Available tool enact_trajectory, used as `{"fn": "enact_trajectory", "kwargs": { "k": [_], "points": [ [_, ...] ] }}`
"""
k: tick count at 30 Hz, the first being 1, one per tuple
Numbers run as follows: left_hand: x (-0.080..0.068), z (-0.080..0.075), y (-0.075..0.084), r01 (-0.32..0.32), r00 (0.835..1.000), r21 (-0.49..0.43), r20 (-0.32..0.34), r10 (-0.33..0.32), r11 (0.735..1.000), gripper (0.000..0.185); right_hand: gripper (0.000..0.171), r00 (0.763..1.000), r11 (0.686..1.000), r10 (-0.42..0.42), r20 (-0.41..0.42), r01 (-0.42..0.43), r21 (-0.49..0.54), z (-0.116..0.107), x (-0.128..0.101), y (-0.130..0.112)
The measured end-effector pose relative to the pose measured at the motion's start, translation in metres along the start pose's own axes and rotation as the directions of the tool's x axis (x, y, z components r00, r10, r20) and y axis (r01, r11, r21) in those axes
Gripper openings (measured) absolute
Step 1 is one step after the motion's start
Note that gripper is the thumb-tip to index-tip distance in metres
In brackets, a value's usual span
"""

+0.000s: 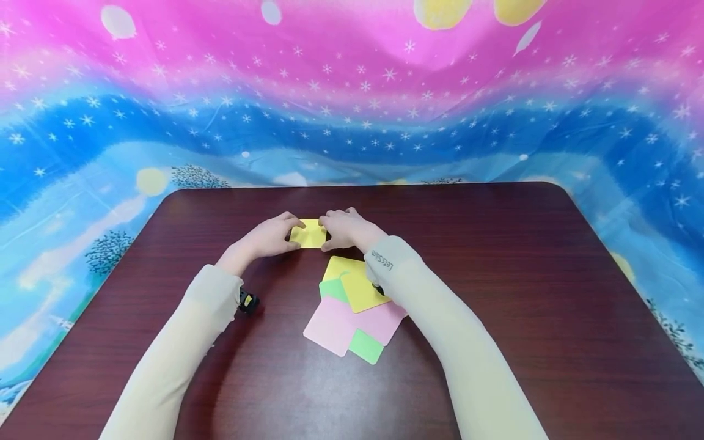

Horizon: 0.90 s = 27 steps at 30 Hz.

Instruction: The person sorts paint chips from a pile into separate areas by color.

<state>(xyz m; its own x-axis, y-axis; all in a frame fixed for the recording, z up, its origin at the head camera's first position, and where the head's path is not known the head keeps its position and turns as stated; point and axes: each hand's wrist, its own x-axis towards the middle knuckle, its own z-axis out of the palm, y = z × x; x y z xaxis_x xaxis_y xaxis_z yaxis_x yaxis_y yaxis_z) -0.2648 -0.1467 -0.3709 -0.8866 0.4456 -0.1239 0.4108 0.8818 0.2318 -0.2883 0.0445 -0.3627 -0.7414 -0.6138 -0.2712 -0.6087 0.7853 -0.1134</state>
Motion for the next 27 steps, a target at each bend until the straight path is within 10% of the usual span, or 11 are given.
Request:
{"fn": "enact_trajectory", "kwargs": {
  "k": [27],
  "points": [
    [-0.013, 0.013, 0.052, -0.178, 0.982, 0.047, -0.049, 0.18, 0.983, 0.046, 0.066, 0.993, 0.994, -0.095, -0.069, 0.098, 0.049, 0.008, -0.064, 0.013]
  ]
}}
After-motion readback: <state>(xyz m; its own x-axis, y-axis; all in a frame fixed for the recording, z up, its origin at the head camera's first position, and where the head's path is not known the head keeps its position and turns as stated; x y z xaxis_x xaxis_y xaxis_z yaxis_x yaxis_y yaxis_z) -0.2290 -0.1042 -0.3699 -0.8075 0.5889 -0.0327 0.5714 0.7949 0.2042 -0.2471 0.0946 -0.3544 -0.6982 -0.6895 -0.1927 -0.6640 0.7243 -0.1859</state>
